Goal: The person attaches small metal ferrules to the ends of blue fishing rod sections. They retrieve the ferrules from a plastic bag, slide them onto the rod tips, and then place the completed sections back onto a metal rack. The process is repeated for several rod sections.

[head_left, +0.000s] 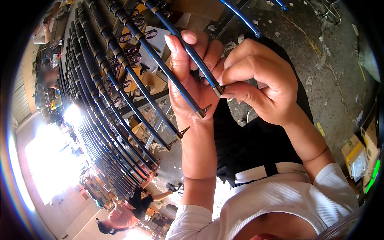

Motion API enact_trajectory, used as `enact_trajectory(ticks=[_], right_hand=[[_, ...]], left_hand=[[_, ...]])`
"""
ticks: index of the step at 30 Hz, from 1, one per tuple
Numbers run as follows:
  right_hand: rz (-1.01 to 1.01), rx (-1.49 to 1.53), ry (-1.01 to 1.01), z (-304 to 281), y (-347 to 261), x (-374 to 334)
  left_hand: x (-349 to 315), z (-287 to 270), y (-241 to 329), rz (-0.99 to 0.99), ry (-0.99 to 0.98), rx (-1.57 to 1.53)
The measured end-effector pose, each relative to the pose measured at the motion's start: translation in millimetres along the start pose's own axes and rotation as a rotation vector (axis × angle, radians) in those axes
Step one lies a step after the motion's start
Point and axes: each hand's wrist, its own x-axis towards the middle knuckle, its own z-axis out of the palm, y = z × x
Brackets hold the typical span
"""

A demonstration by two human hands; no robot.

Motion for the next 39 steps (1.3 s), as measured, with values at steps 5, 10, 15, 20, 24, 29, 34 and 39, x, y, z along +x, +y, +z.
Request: enact_trajectory(ticks=[5,10,15,20,24,29,34,39], right_hand=[[0.127,0.191,0.028,4,2,-6],[0.088,0.125,-0.007,2,2,-4],[-0.048,-0.077,0.03,2,2,-3],[0.015,-0.007,0.03,5,4,-5],[0.043,0.145,0.008,4,8,-3],[0.276,0.379,0.104,10,0,-6],[0.231,0.269,0.208,20,-6,-9],[0.245,0.242,0.308,32,-5,-12]], left_hand=[[0,0,-2,-0.017,-0.008,-0.089],[-1,0,-4,0.029,0.008,-0.054],[-1,1,-5,0.041,0.041,-0.023],[-1,3,-5,0.014,0.05,-0.035],[-1,2,-4,0.02,0.053,-0.054],[-1,1,-5,0.034,0.034,-0.008],[-3,2,-10,0.087,0.037,0.07],[-4,3,-10,0.101,0.131,0.084]])
